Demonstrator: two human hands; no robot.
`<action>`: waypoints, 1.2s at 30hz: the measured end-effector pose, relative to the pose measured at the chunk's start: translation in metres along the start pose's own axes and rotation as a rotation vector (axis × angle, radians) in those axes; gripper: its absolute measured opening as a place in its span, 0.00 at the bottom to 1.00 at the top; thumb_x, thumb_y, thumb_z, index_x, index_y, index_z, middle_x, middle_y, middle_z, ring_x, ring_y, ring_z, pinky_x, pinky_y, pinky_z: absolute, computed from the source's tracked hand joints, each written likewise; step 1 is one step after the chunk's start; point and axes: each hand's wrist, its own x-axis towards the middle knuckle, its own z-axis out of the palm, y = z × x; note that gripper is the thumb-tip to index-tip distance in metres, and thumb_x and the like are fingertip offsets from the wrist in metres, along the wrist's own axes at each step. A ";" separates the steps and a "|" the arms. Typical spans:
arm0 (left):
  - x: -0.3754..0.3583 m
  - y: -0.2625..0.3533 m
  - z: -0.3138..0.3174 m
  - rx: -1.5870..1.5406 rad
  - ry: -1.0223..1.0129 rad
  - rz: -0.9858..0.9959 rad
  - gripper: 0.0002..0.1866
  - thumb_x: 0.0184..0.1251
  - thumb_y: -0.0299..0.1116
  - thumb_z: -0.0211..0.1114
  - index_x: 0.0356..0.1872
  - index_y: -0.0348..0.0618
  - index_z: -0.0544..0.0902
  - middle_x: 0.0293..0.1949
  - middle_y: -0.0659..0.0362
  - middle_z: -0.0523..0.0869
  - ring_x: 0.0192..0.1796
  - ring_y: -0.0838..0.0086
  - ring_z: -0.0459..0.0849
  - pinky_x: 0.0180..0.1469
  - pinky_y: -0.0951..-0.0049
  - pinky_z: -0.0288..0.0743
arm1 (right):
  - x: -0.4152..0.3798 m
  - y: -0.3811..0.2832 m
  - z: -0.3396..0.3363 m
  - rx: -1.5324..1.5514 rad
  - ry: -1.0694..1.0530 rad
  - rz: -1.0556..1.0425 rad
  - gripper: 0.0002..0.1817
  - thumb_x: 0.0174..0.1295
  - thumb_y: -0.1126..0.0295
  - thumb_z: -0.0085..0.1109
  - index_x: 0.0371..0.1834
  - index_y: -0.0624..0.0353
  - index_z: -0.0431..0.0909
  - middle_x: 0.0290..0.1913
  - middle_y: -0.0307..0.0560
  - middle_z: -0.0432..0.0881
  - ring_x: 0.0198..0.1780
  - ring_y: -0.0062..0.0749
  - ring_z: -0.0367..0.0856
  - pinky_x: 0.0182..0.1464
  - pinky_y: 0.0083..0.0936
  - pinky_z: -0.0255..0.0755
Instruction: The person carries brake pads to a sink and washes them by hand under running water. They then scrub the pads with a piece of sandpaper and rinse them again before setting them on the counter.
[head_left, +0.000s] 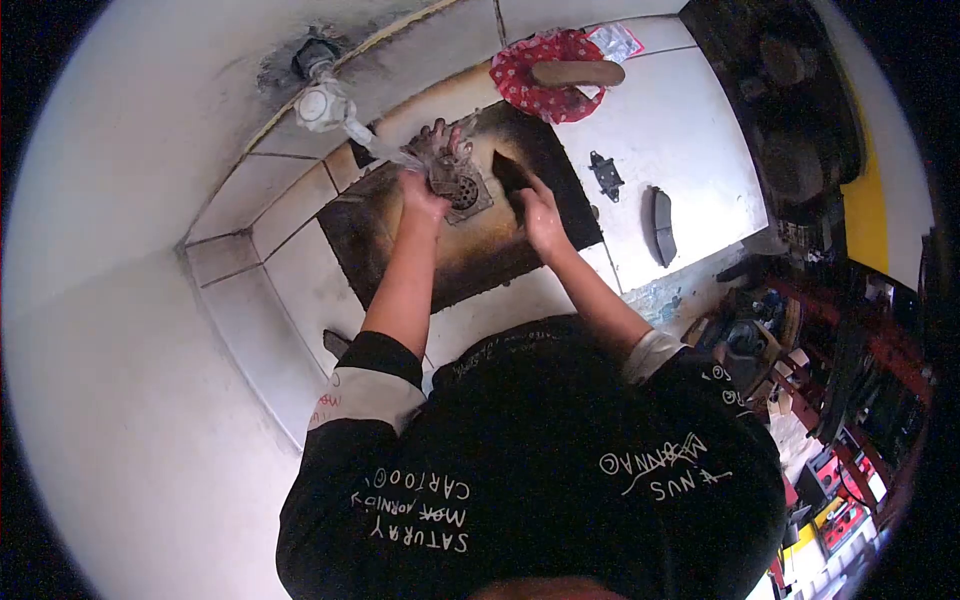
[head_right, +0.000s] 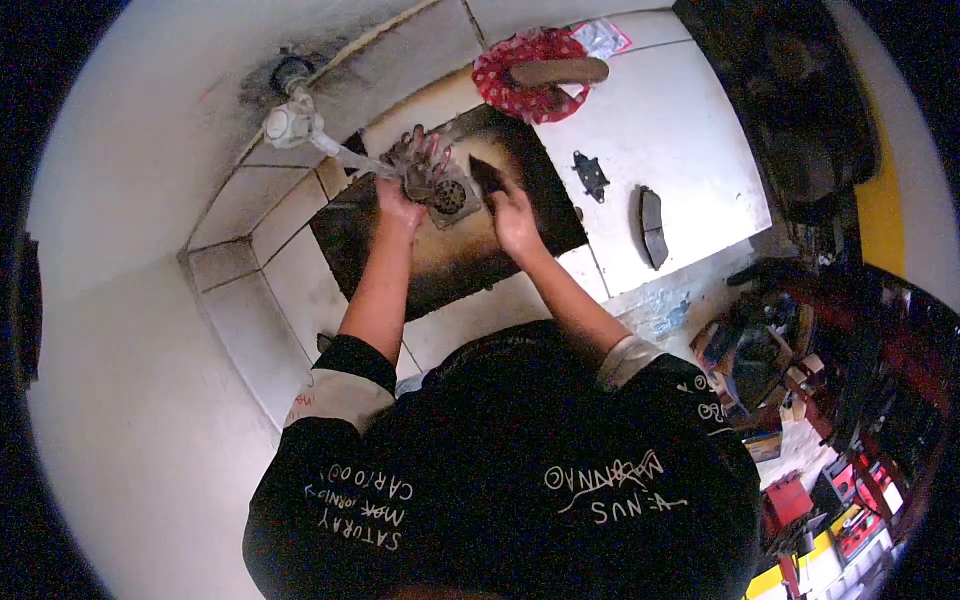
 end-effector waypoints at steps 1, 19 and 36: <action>-0.001 -0.002 0.001 0.026 -0.046 0.024 0.27 0.75 0.55 0.34 0.57 0.46 0.70 0.63 0.55 0.73 0.64 0.53 0.71 0.66 0.45 0.61 | 0.003 0.008 -0.002 0.033 0.076 0.000 0.27 0.62 0.71 0.48 0.64 0.70 0.64 0.62 0.69 0.69 0.64 0.52 0.69 0.67 0.32 0.59; 0.012 0.007 -0.007 0.371 0.091 0.236 0.31 0.76 0.54 0.30 0.61 0.37 0.67 0.63 0.46 0.72 0.66 0.56 0.70 0.69 0.58 0.61 | 0.007 -0.061 0.055 -0.621 -0.205 -0.562 0.48 0.64 0.38 0.42 0.72 0.72 0.48 0.73 0.69 0.49 0.71 0.59 0.57 0.70 0.42 0.56; -0.001 -0.010 -0.010 0.211 -0.110 0.078 0.27 0.76 0.53 0.38 0.57 0.41 0.71 0.56 0.52 0.80 0.58 0.64 0.77 0.61 0.64 0.69 | 0.024 -0.063 0.044 -0.559 -0.240 -0.335 0.50 0.63 0.38 0.44 0.73 0.69 0.43 0.70 0.70 0.56 0.69 0.58 0.61 0.67 0.40 0.60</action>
